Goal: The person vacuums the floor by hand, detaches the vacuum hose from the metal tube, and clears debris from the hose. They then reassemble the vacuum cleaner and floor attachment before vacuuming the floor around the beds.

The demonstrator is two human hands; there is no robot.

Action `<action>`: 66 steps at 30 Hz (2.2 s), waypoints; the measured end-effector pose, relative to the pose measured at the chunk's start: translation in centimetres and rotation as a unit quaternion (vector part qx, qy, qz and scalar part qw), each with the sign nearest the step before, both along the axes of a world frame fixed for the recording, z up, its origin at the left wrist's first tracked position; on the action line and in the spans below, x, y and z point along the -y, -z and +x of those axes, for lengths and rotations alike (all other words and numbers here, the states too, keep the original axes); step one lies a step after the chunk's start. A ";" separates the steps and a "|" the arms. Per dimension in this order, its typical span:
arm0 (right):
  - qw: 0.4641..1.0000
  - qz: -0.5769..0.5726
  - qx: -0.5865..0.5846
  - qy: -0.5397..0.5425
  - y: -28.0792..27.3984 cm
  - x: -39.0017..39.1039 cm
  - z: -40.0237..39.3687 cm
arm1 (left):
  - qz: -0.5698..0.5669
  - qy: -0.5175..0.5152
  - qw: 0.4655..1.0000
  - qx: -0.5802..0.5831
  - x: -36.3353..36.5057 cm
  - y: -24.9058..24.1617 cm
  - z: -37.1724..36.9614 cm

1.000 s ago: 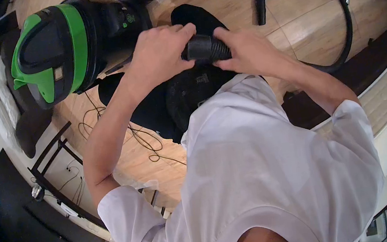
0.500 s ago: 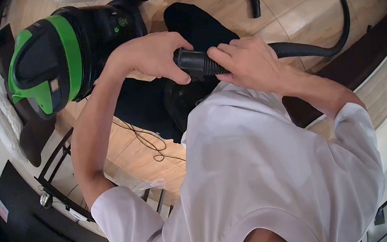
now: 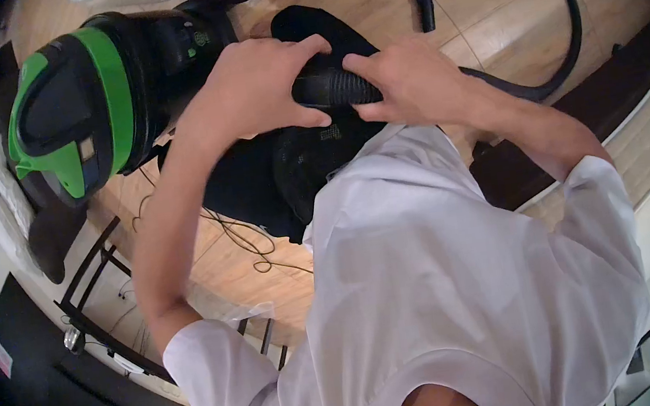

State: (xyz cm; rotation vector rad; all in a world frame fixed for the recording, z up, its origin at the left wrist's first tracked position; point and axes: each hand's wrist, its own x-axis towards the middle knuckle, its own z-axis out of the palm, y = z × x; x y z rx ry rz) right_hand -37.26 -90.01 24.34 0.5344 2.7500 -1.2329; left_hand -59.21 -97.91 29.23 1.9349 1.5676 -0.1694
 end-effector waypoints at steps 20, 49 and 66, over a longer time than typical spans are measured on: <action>0.988 -0.150 0.033 0.018 -0.1 -2.9 -0.4 | 0.212 0.089 0.970 -0.077 -0.4 1.1 0.7; 0.971 0.176 -0.062 -0.148 -2.1 -2.1 3.2 | -0.013 -0.144 0.941 0.305 3.7 1.8 1.7; 0.997 -0.014 -0.057 0.057 0.5 -2.1 2.9 | -0.353 -0.485 0.642 0.478 -0.3 0.4 -0.6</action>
